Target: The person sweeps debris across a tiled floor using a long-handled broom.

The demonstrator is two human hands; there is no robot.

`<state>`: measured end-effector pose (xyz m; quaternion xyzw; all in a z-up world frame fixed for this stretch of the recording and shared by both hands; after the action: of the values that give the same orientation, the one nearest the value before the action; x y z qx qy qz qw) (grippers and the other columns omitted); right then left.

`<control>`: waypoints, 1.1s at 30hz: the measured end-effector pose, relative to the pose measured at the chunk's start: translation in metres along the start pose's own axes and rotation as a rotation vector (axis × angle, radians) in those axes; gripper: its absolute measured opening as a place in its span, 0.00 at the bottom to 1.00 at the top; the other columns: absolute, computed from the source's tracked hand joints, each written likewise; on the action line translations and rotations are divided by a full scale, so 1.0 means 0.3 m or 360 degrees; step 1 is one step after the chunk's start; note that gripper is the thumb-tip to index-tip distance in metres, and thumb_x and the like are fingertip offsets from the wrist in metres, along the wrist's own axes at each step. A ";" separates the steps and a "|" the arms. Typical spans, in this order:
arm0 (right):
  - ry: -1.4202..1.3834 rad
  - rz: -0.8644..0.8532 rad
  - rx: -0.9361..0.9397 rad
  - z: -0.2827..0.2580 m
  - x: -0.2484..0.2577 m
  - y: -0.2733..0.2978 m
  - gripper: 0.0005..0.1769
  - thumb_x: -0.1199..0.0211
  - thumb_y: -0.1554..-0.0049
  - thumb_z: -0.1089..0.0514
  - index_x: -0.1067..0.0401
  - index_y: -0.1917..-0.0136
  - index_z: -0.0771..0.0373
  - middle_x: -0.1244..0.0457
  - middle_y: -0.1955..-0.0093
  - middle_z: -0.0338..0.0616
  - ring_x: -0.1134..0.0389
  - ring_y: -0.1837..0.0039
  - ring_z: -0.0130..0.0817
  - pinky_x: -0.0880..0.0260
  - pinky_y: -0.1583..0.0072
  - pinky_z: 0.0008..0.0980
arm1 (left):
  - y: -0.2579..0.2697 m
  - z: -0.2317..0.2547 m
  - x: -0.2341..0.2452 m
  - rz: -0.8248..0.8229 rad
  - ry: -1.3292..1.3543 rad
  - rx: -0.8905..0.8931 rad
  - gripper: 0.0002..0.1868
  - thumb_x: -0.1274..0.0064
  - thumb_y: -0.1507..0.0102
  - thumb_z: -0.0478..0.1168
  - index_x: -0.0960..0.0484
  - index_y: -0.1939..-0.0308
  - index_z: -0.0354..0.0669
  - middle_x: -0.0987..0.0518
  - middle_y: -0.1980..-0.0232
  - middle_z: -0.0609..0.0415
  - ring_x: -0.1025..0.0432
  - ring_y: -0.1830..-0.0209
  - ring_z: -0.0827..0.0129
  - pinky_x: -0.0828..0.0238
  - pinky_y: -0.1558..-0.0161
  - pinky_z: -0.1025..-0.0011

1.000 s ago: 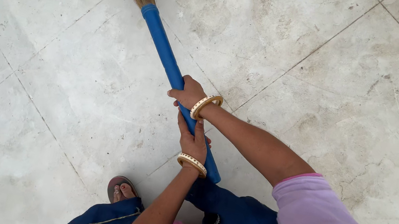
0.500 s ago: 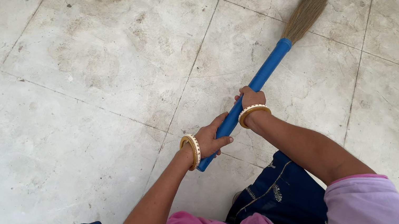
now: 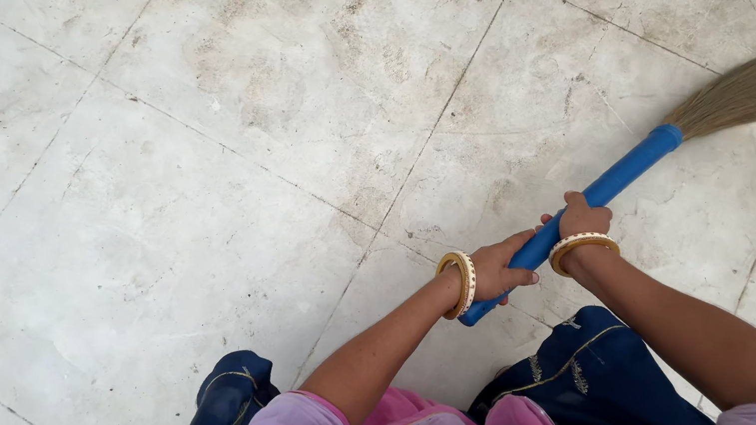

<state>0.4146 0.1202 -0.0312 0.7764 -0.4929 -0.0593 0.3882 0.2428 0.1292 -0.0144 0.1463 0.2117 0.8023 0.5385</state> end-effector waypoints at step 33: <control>-0.0310 0.0084 0.0316 0.056 0.181 -0.023 0.27 0.45 0.37 0.47 0.46 0.38 0.72 0.40 0.55 0.53 0.29 0.60 0.38 0.22 0.64 0.38 | 0.023 0.063 -0.047 -0.0074 -0.0293 -0.0192 0.42 0.45 0.37 0.46 0.45 0.21 0.52 0.18 0.57 0.47 0.25 0.74 0.70 0.23 0.66 0.69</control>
<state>0.4390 0.0684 -0.0315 0.7882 -0.5521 -0.0751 0.2614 0.2513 0.1174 0.0054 0.1819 0.1160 0.7842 0.5819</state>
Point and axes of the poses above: each hand's wrist, its own y-axis away from the middle knuckle, its own x-axis out of the back of the hand, z = x × y, the point moved 1 cm from there along -y, towards the middle knuckle
